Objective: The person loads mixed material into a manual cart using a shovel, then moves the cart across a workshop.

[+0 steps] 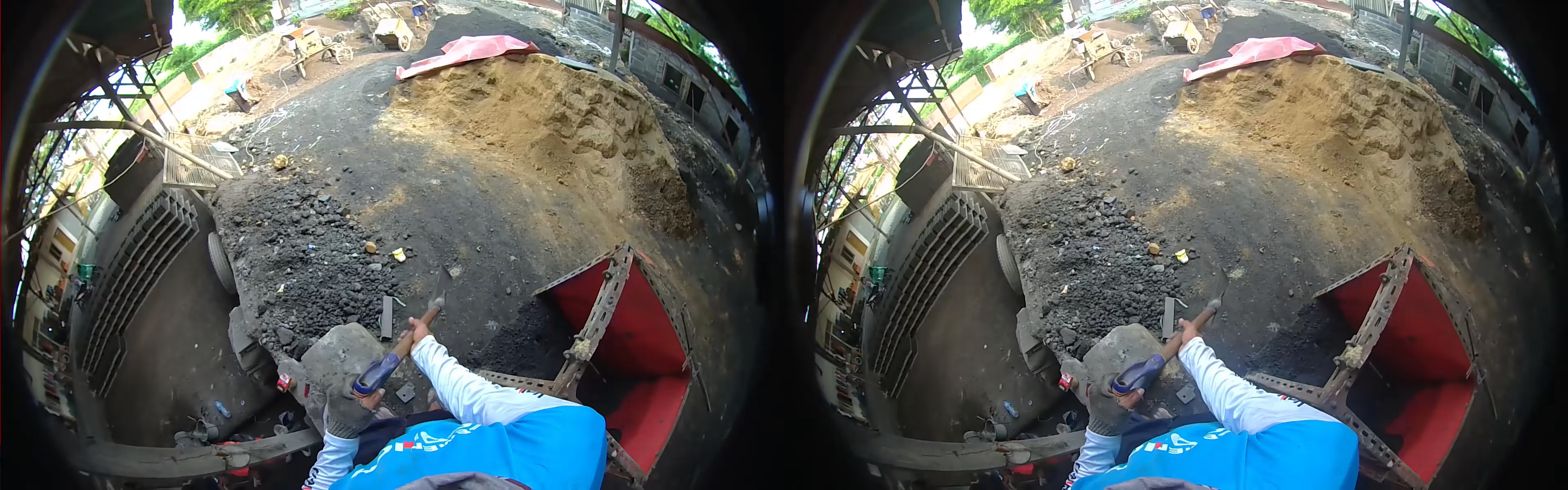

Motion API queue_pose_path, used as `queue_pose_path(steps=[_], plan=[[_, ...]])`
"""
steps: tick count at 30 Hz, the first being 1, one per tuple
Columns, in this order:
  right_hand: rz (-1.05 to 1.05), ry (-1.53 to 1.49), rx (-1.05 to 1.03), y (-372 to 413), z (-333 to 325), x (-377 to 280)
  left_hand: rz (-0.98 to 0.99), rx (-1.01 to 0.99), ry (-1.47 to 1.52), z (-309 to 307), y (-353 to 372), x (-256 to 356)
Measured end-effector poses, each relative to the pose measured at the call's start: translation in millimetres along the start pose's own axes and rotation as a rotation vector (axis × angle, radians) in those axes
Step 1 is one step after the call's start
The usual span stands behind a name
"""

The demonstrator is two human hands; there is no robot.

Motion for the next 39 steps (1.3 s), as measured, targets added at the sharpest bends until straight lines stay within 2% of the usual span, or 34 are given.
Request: queue_pose_path(steps=[1,2,3,5,6,9,10,13,14,16,19,23,25,26,28,29,31,32,33,35,36,38,39], plan=[[0.012,-0.005,-0.076,-1.1,8.4,-4.8,0.013,0.009,-0.011,1.5,11.7,20.7],[0.024,-0.046,-0.164,4.8,22.3,-9.3,-0.047,0.05,0.102,-2.0,24.8,33.8],[0.031,-0.059,-0.238,9.2,38.3,-16.6,0.019,0.11,0.094,-6.0,37.5,36.7],[-0.084,0.003,-0.346,68.2,86.3,-50.6,0.153,0.23,0.08,-13.1,72.3,32.4],[-0.132,0.067,-0.365,86.3,103.0,-62.4,0.104,0.242,0.023,-14.7,90.0,27.5],[-0.342,0.237,-0.49,163.1,143.2,-100.4,0.475,0.338,-0.057,-9.9,135.1,43.7],[-0.448,0.259,-0.516,203.1,153.6,-117.2,0.377,0.321,-0.108,4.9,151.4,25.2],[-0.663,0.429,-0.57,286.7,151.2,-148.6,0.288,0.199,-0.297,42.8,183.8,23.5],[-0.742,0.456,-0.582,312.3,143.1,-156.5,0.244,0.149,-0.237,56.6,200.7,5.4],[-0.885,0.538,-0.579,370.7,120.5,-171.2,0.182,0.047,-0.114,84.4,225.6,-22.8],[-1.116,0.736,-0.49,432.6,71.5,-191.7,0.05,-0.127,0.188,115.6,264.2,-21.0],[-1.232,0.962,-0.261,528.7,-0.7,-193.3,0.075,-0.28,0.52,130.5,284.3,51.2],[-1.222,1.03,-0.208,556.5,-39.8,-191.8,0.246,-0.325,0.508,132.1,279.2,113.7],[-1.304,1.033,-0.209,559.0,-64.9,-196.0,0.313,-0.339,0.473,135.3,277.0,144.2],[-1.45,1.245,-0.139,614.5,-89.6,-185.5,0.422,-0.383,0.473,150.7,272.5,199.5],[-1.457,1.2,-0.161,625.0,-109.7,-181.2,0.46,-0.416,0.509,164.6,270.9,224.3],[-1.37,1.255,-0.201,654.6,-145.0,-166.7,0.637,-0.323,0.674,182.7,269.7,277.8],[-1.401,1.25,-0.232,666.6,-166.6,-159.1,0.654,-0.371,0.778,198.9,264.0,296.7],[-1.575,1.373,-0.207,685.3,-184.3,-151.2,0.667,-0.41,0.882,215.4,261.9,314.4],[-1.404,1.386,-0.128,712.3,-236.6,-138.2,0.301,-0.466,1.093,261.5,282.1,340.0],[-1.427,1.425,-0.068,729.2,-266.5,-141.0,0.35,-0.505,1.076,293.4,281.0,331.1],[-1.479,1.517,0.036,770.7,-322.8,-154.3,0.507,-0.433,1.027,342.3,316.4,356.1],[-1.446,1.516,0.068,800.1,-355.6,-164.8,0.406,-0.498,1.131,377.6,335.4,364.4]])
Point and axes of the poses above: each hand's wrist, its own y-axis away from the middle knuckle, its own z-axis out of the palm, x = y × z, the point moved 10 cm from there along -y, towards the middle knuckle, and after that the axes turned 9 degrees about -x, right-handed, at the moved point
